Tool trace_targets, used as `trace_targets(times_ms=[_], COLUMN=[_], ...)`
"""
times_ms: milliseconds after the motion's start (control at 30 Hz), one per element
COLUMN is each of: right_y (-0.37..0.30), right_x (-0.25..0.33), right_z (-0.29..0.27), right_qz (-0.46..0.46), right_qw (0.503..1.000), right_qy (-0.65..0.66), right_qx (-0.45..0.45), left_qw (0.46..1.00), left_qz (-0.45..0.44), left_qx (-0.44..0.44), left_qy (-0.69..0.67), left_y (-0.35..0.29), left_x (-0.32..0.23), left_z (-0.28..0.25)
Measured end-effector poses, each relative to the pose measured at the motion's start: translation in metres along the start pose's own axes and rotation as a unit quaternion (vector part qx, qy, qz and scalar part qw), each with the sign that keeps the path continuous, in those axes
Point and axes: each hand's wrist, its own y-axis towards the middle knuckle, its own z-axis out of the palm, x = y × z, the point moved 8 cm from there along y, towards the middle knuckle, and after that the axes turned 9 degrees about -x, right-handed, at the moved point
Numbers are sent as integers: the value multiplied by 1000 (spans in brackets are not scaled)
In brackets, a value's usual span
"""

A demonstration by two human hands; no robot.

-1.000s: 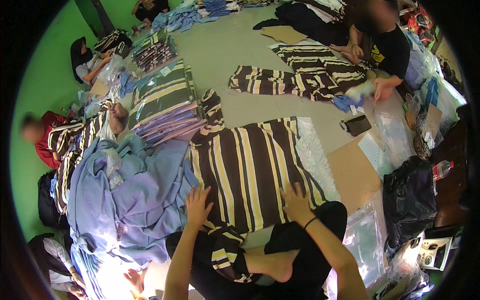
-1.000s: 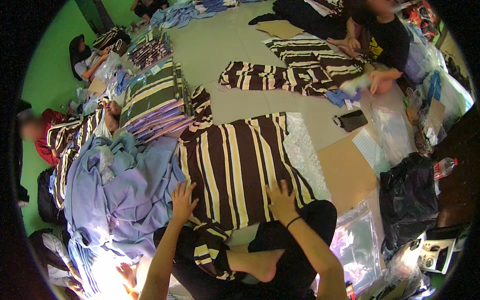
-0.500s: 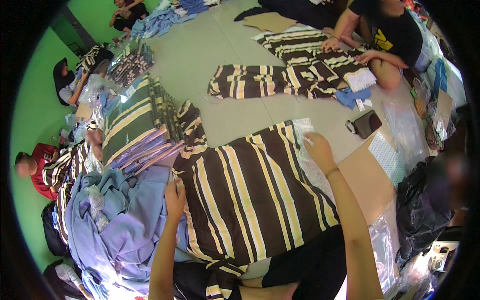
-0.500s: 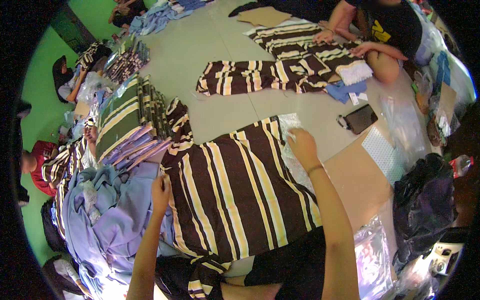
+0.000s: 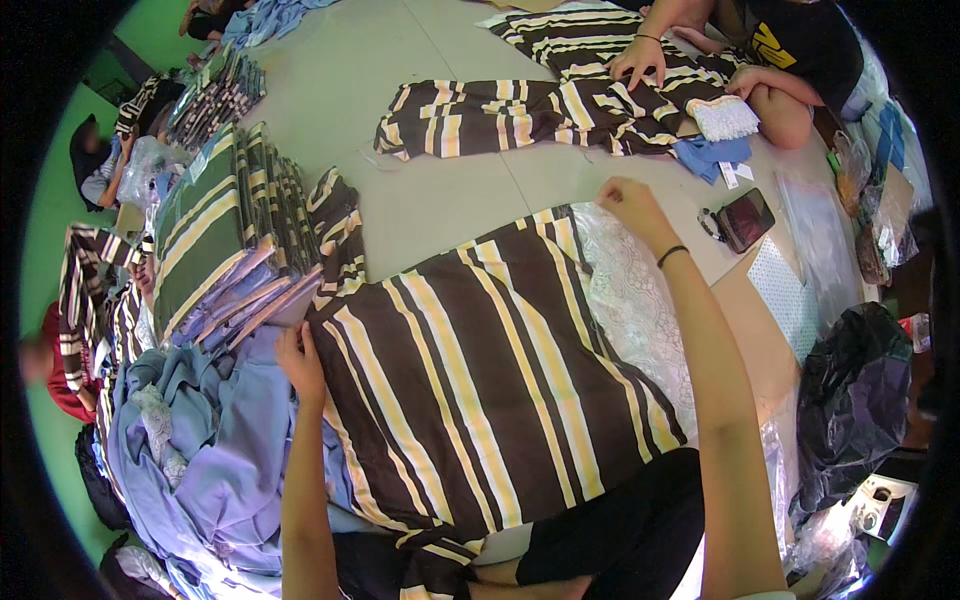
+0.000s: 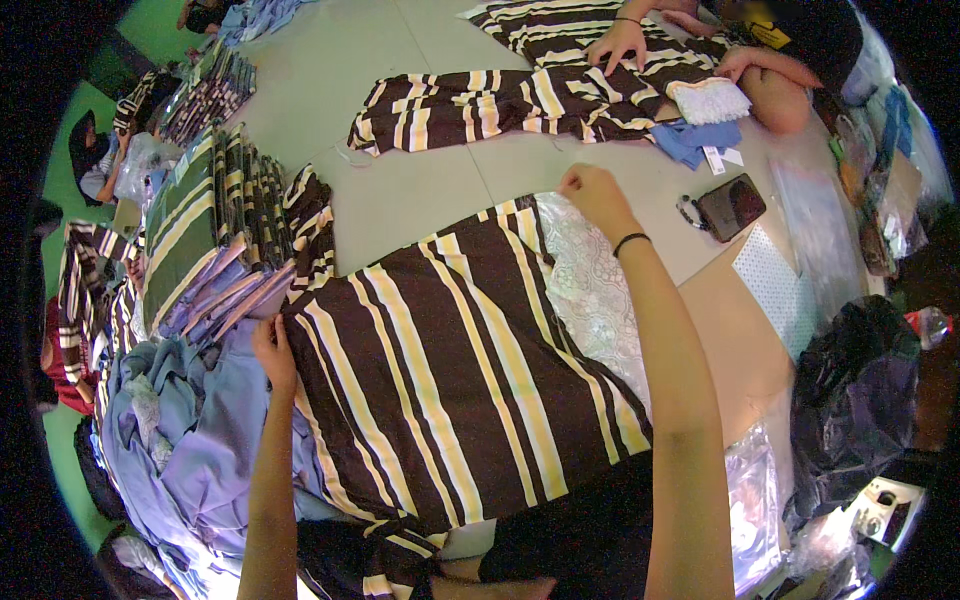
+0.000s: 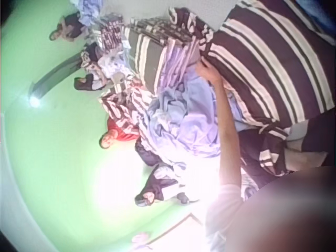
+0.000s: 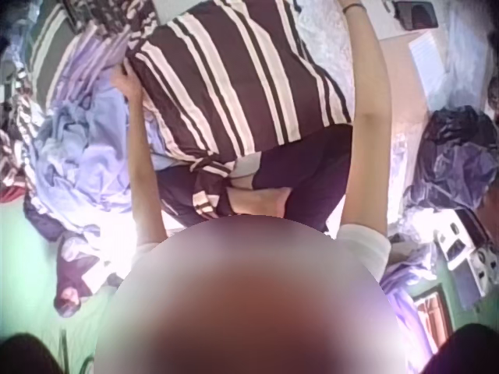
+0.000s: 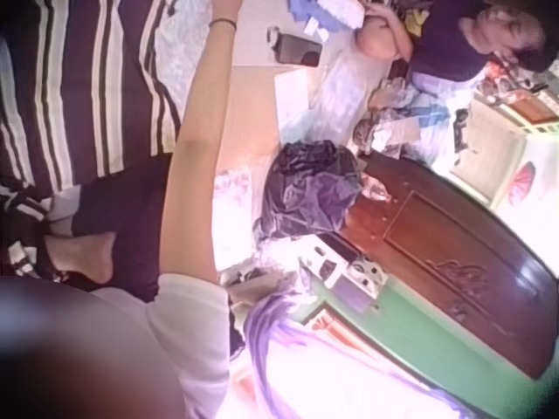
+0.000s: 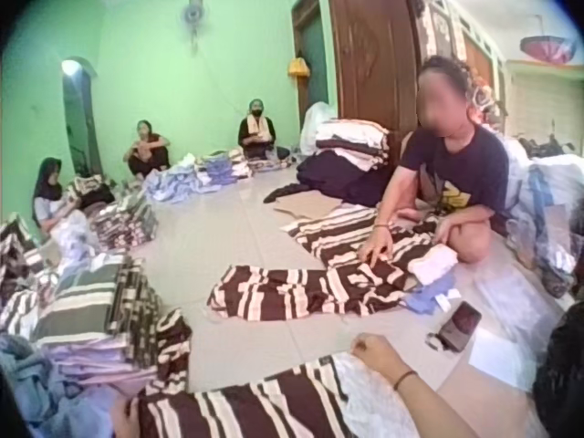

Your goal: The person folds a striped garment on a cardboard template, places it into a clear plastic bag, and seals it. They repeat this process with another garment, stacking the finished packages on the floor.

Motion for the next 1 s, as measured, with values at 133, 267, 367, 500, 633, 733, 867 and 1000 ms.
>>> trace_targets(times_ms=[133, 267, 367, 500, 633, 733, 867, 1000], right_y=[-27, -29, -15, 4, 8, -7, -56, -69], right_x=[8, 15, 17, 31, 34, 45, 81, 33], right_z=[40, 29, 4, -27, 5, 7, 24, 49], right_qz=[20, -2, 2, -68, -48, -69, -329, -227], right_qw=[991, 998, 999, 987, 988, 986, 939, 922], right_qy=[-92, -49, 45, -21, -123, -59, -89, -274], right_qx=[92, 42, -5, -144, -86, -140, -54, 154], left_qw=[999, 997, 997, 995, 997, 980, 984, 966], left_qz=[-2, -33, -11, 30, 17, 16, 167, 180], left_qx=[0, -34, -63, -87, -15, -55, 70, 171], left_qy=[-42, -66, -50, -27, 76, 191, -6, 75], left_y=[-1, -3, -1, 3, 8, 5, -26, -50], left_x=[-1, 4, 5, 4, -2, -19, -69, -69], left_z=[5, -1, -9, -11, 7, 0, 11, 30])
